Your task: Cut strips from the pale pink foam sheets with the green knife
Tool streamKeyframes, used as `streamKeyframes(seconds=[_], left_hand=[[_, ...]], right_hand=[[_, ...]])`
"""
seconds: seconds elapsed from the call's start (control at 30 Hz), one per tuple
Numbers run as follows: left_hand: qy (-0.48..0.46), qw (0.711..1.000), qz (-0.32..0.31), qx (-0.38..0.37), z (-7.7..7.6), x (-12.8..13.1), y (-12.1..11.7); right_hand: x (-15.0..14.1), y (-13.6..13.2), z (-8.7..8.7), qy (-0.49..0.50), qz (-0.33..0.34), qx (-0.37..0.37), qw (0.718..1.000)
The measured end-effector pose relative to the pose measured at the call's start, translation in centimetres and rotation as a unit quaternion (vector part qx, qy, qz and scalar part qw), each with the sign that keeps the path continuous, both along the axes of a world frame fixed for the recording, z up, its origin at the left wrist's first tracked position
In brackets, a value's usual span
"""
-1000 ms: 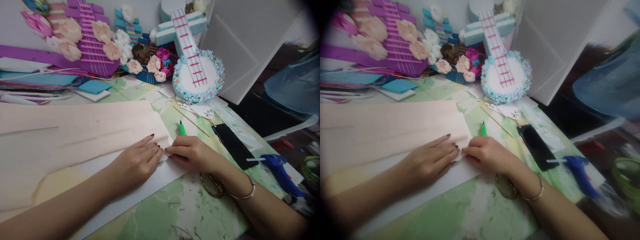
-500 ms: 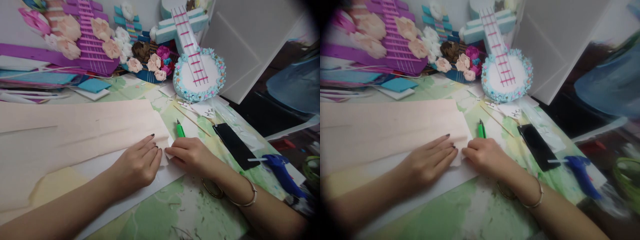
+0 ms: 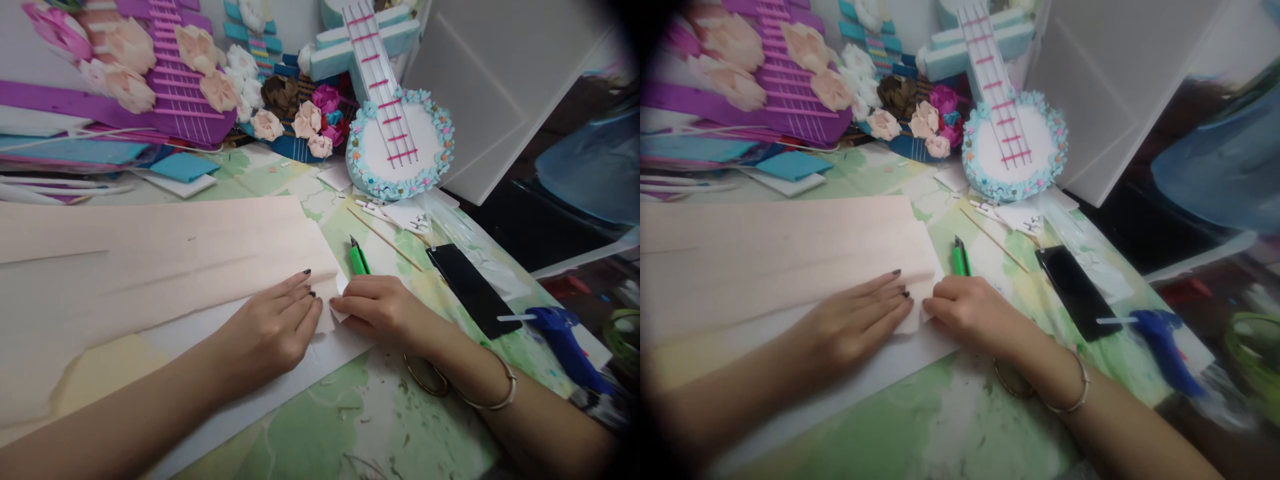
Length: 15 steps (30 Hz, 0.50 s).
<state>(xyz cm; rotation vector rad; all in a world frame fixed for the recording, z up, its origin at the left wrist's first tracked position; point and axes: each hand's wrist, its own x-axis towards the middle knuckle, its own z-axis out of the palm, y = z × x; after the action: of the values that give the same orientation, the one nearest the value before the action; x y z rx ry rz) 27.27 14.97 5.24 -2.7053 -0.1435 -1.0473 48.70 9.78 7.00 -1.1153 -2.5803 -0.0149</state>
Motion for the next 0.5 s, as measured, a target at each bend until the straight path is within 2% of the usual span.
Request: streamKeyframes(seconds=[0.17, 0.3, 0.4, 0.5], left_hand=[[-0.030, 0.999, 0.009, 0.003, -0.6, 0.2, -0.1], [-0.044, 0.999, -0.003, -0.007, -1.1, 0.1, -0.2], [-0.050, 0.999, -0.007, -0.003, -0.9, 0.0, -0.2], [-0.027, 1.000, 0.001, 0.011, -0.4, 0.0, -0.3]], right_hand=[[-0.1, 0.1, -0.2, 0.000, 0.002, 0.009, 1.000], [-0.4, 0.0, -0.3, -0.010, -0.023, 0.034, 0.999], [-0.6, -0.2, -0.3, -0.024, -0.045, 0.059, 0.997], [-0.6, -0.2, -0.4, -0.032, -0.039, 0.075, 0.996]])
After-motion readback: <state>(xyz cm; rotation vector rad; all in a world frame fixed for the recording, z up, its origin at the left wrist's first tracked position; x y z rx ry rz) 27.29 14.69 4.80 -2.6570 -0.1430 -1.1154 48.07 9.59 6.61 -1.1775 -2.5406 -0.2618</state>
